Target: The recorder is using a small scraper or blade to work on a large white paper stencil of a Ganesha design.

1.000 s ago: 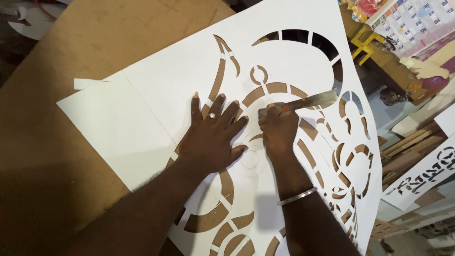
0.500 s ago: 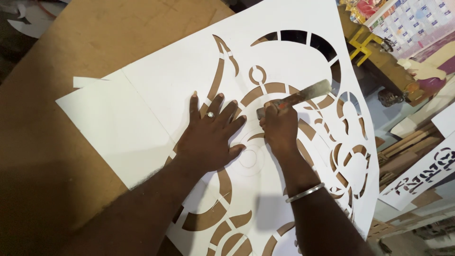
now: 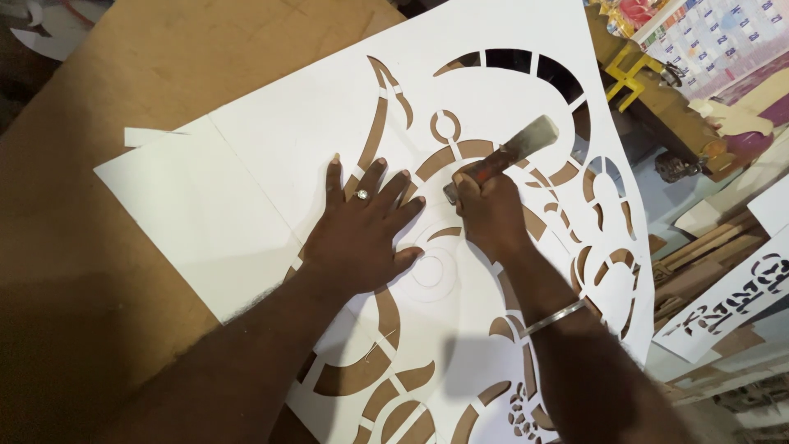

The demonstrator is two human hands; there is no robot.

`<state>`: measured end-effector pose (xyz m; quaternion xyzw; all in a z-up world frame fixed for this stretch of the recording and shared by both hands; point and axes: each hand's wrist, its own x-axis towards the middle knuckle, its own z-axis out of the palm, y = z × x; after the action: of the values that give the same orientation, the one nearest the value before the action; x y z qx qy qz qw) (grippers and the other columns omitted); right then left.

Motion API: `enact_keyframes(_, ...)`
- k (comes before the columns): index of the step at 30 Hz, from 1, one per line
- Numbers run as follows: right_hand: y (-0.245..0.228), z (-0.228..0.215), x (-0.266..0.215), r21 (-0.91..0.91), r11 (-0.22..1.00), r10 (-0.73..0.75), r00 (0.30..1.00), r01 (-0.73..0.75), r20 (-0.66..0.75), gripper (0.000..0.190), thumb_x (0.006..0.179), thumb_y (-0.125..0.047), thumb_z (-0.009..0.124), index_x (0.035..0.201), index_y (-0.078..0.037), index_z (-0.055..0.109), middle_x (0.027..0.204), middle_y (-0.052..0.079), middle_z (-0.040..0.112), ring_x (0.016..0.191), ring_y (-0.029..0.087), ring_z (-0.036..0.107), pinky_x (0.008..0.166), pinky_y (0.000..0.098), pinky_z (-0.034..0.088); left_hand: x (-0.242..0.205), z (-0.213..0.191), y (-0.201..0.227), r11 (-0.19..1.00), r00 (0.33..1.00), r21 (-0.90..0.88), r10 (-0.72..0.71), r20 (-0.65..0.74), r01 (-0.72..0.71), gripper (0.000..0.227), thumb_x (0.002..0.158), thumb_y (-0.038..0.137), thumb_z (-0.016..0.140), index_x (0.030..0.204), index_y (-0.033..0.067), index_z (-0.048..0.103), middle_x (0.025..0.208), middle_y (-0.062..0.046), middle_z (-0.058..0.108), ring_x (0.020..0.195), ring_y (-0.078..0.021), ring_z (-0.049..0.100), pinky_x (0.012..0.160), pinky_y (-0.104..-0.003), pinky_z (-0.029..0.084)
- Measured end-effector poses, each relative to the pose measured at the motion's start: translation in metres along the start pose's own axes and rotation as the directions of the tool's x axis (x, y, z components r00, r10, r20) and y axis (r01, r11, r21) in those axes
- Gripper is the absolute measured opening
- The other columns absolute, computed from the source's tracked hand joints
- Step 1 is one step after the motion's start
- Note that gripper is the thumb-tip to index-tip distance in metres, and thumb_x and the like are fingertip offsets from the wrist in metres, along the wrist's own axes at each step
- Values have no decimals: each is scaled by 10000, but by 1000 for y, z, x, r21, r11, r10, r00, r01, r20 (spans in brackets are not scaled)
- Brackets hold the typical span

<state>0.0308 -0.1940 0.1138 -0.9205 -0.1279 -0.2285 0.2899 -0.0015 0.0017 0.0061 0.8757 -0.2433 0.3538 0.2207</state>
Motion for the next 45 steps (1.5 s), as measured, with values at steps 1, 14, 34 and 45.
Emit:
enact_keyframes(1, 5, -2, 2, -61, 998, -20, 999, 21, 25, 327, 1005, -217, 576, 782, 3, 671, 612, 42, 624, 548, 118, 564, 548, 311, 469, 0, 1, 0, 1000, 1000, -3, 1, -16, -1, 704, 841, 599, 635, 1441, 246, 528, 1598, -71, 362, 1504, -332, 239, 1162, -750, 33)
enact_keyframes(14, -3, -18, 17, -221, 970, -49, 970, 104, 239, 289, 1011, -263, 598, 985, -2, 719, 699, 75, 680, 612, 149, 632, 613, 321, 523, -4, -2, -3, 999, 997, -52, 2, -77, -6, 708, 815, 583, 679, 1418, 230, 567, 1582, -84, 401, 1496, -343, 272, 1164, -752, 51)
enact_keyframes(34, -17, -36, 39, -482, 748, -179, 837, 457, 517, 286, 1000, -284, 572, 1113, -91, 750, 1111, 112, 748, 1001, 291, 703, 925, 367, 531, -3, -7, -2, 1000, 999, -27, -2, -40, 0, 710, 815, 586, 675, 1415, 225, 555, 1577, -86, 388, 1492, -342, 253, 1155, -750, 40)
enact_keyframes(45, 22, -32, 8, -14, 1000, -20, 998, 21, 63, 249, 1026, -200, 564, 1105, -21, 717, 840, 76, 679, 673, 157, 591, 622, 323, 484, -5, -2, -2, 999, 995, -33, 8, -101, -11, 703, 807, 561, 691, 1406, 214, 568, 1575, -97, 399, 1490, -355, 264, 1155, -751, 58)
